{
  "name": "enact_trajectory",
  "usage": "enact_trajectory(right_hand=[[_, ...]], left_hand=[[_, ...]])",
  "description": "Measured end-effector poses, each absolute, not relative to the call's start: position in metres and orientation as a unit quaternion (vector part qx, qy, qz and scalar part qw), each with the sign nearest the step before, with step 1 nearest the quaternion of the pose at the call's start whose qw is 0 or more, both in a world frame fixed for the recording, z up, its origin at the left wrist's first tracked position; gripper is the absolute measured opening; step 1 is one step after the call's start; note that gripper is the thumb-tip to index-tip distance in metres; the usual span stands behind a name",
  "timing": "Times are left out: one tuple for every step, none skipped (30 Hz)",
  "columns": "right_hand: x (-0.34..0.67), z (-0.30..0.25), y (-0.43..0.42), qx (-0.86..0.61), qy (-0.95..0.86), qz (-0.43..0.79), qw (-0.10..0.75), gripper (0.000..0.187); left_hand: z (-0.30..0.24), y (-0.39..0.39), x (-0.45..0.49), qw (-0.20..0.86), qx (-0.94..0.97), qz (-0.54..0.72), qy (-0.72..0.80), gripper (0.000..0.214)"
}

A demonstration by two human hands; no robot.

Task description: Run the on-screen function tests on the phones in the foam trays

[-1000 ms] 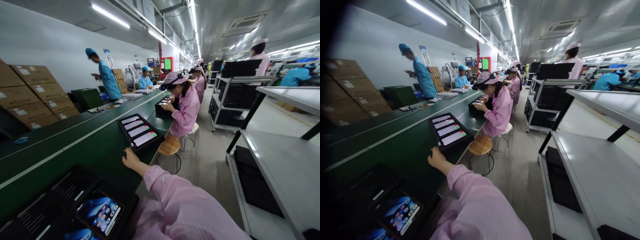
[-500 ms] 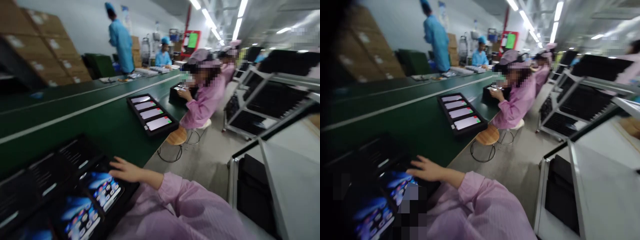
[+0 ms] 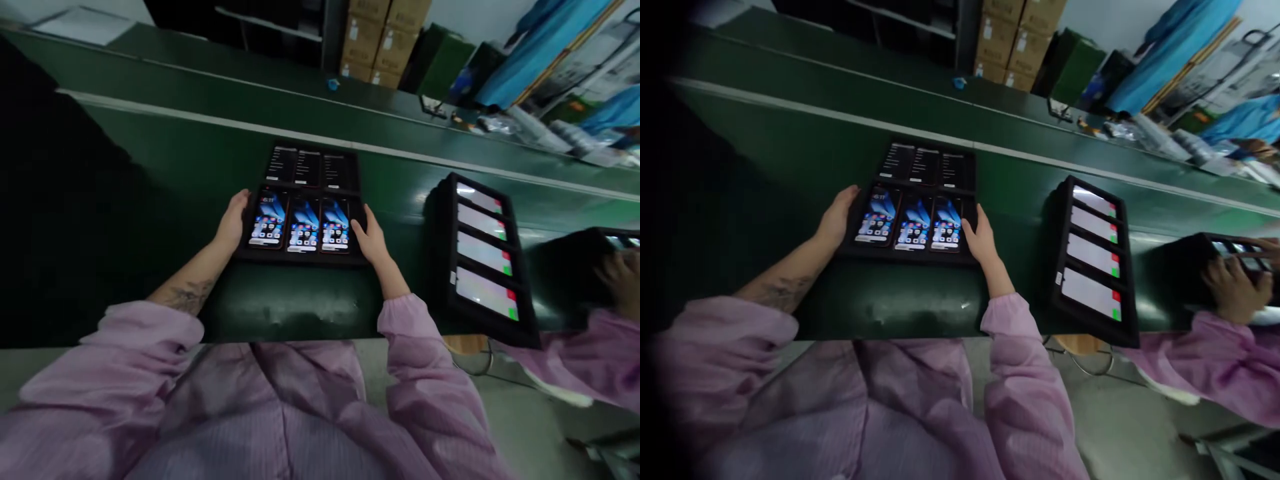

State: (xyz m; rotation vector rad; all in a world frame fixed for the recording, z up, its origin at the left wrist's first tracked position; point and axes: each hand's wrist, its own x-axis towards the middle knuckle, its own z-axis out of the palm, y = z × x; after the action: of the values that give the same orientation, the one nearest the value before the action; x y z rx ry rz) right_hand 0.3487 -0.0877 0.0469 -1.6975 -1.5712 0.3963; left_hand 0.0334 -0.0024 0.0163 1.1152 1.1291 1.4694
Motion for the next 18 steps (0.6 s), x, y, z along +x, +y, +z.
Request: enact_trajectory(right_hand=[[0.344,0.049,-0.087,-0.665,-0.623,0.142,0.385,0.068],[0.338,0.051,-0.087,-0.660,-0.633,0.131,0.382,0.060],[0.331,0.054,-0.089,-0.650,-0.648,0.124,0.377,0.050],[0.323,0.057,-0.091,-0.629,-0.675,0.115,0.369,0.038],[0.314,0.059,-0.095,-0.580,-0.733,0.085,0.346,0.032],[0.306,0.062,-0.098,-0.527,-0.785,0.065,0.318,0.030],[0.299,0.064,-0.102,-0.485,-0.824,0.056,0.289,0.029],[0.293,0.066,-0.105,-0.458,-0.848,0.054,0.261,0.029],[0.289,0.068,-0.107,-0.447,-0.860,0.057,0.239,0.028],[0.286,0.069,-0.108,-0.445,-0.865,0.062,0.220,0.027],[0.285,0.070,-0.108,-0.447,-0.867,0.067,0.208,0.026],[0.285,0.071,-0.108,-0.451,-0.867,0.071,0.200,0.025],[0.285,0.070,-0.107,-0.460,-0.863,0.070,0.196,0.024],[0.285,0.070,-0.107,-0.474,-0.856,0.067,0.193,0.024],[0.285,0.069,-0.106,-0.495,-0.846,0.061,0.189,0.024],[0.285,0.068,-0.105,-0.516,-0.835,0.054,0.183,0.026],[0.283,0.067,-0.105,-0.535,-0.825,0.048,0.176,0.028],[0.282,0.066,-0.104,-0.550,-0.817,0.045,0.169,0.030]], left_hand=[[0.010,0.001,0.029,0.474,0.451,0.591,0.472,0.050],[0.006,0.002,0.026,0.480,0.451,0.580,0.479,0.051],[0.002,0.000,0.022,0.489,0.455,0.567,0.482,0.054],[0.000,-0.003,0.018,0.500,0.463,0.553,0.480,0.059],[-0.001,-0.007,0.015,0.511,0.471,0.538,0.477,0.065],[-0.001,-0.011,0.011,0.523,0.481,0.520,0.474,0.075],[0.000,-0.014,0.008,0.533,0.492,0.501,0.472,0.086],[0.000,-0.017,0.004,0.539,0.503,0.484,0.471,0.096],[0.000,-0.019,-0.001,0.546,0.513,0.466,0.471,0.104],[0.000,-0.020,-0.006,0.550,0.524,0.445,0.474,0.110],[0.000,-0.021,-0.012,0.550,0.540,0.423,0.477,0.114],[-0.001,-0.022,-0.018,0.546,0.568,0.391,0.476,0.116],[-0.001,-0.024,-0.023,0.534,0.615,0.343,0.468,0.116],[-0.001,-0.025,-0.028,0.511,0.660,0.306,0.459,0.114],[-0.001,-0.027,-0.031,0.481,0.700,0.277,0.450,0.112],[0.000,-0.029,-0.034,0.451,0.729,0.254,0.448,0.109],[0.001,-0.031,-0.036,0.424,0.747,0.241,0.452,0.106],[0.003,-0.033,-0.037,0.405,0.757,0.228,0.460,0.104]])
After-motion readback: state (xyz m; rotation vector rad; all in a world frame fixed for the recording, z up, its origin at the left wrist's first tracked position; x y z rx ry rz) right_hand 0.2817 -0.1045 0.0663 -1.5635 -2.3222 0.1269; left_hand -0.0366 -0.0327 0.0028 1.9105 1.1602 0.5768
